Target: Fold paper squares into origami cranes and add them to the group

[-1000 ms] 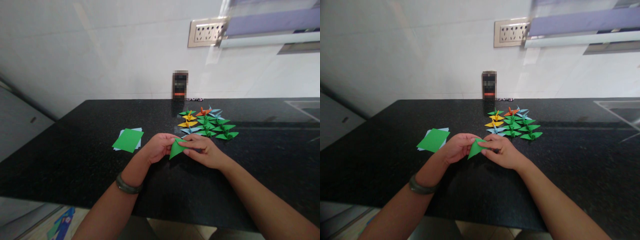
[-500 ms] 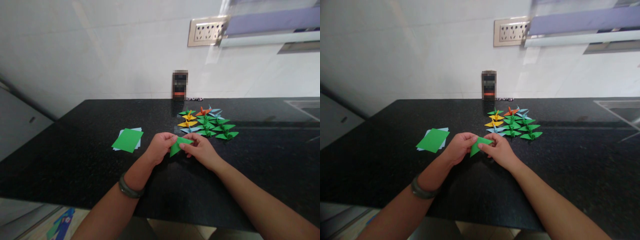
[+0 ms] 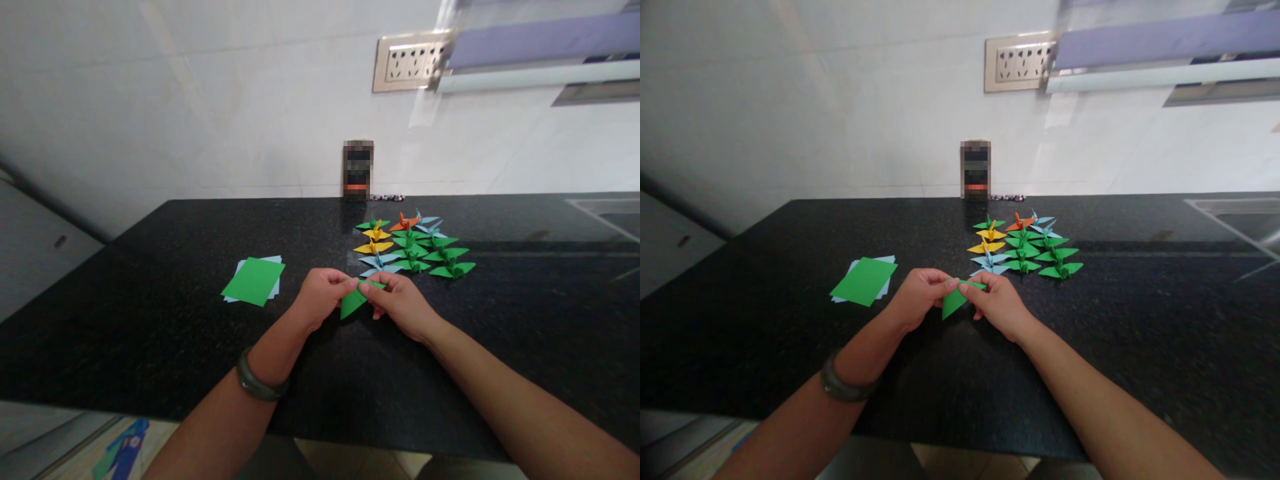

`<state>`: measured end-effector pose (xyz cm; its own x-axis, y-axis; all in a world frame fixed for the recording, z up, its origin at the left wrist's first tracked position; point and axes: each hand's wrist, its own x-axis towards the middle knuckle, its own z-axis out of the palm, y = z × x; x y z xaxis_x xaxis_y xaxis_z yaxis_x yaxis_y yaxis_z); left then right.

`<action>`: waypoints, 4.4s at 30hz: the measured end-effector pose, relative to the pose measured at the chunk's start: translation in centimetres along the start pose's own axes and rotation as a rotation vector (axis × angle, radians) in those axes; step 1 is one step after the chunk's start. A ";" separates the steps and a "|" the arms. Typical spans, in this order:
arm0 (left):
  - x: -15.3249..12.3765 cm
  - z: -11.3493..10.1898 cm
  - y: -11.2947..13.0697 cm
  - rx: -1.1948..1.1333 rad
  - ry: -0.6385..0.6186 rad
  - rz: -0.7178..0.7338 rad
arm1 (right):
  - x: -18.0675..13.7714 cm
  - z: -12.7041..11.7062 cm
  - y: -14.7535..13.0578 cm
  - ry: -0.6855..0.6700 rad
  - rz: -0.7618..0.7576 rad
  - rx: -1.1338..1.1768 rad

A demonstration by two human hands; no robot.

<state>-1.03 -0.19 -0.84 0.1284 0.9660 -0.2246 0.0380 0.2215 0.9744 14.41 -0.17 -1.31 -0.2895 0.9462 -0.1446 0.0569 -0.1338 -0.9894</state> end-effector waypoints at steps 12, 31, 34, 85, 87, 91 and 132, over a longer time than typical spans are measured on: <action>-0.3 -0.2 0.7 0.175 0.044 0.061 | 0.1 0.4 0.5 0.055 0.028 0.101; 0.0 -1.4 1.1 -0.324 -0.119 -0.161 | -1.2 -0.1 0.1 0.192 -0.727 -0.616; -0.1 -1.2 0.8 -0.191 -0.217 -0.225 | -1.4 -0.5 -0.3 0.122 -0.866 -0.885; -0.7 0.4 0.7 -0.256 -0.372 -0.292 | -0.5 -1.3 -0.4 0.071 -0.633 -0.619; -0.7 0.3 0.5 -0.247 -0.375 -0.300 | -0.6 -1.4 -0.5 0.011 -0.700 -0.666; -0.6 0.3 0.4 -0.257 -0.339 -0.277 | -0.5 -1.3 0.1 0.143 -0.549 -0.608; -0.3 0.9 0.0 -0.108 -0.120 -0.002 | -0.9 0.1 -0.8 0.172 -0.159 -0.019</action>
<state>-0.14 -0.64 -0.79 0.2458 0.9442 -0.2194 -0.0680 0.2426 0.9677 14.50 -0.97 -0.39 -0.1291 0.9914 0.0192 0.0420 0.0248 -0.9988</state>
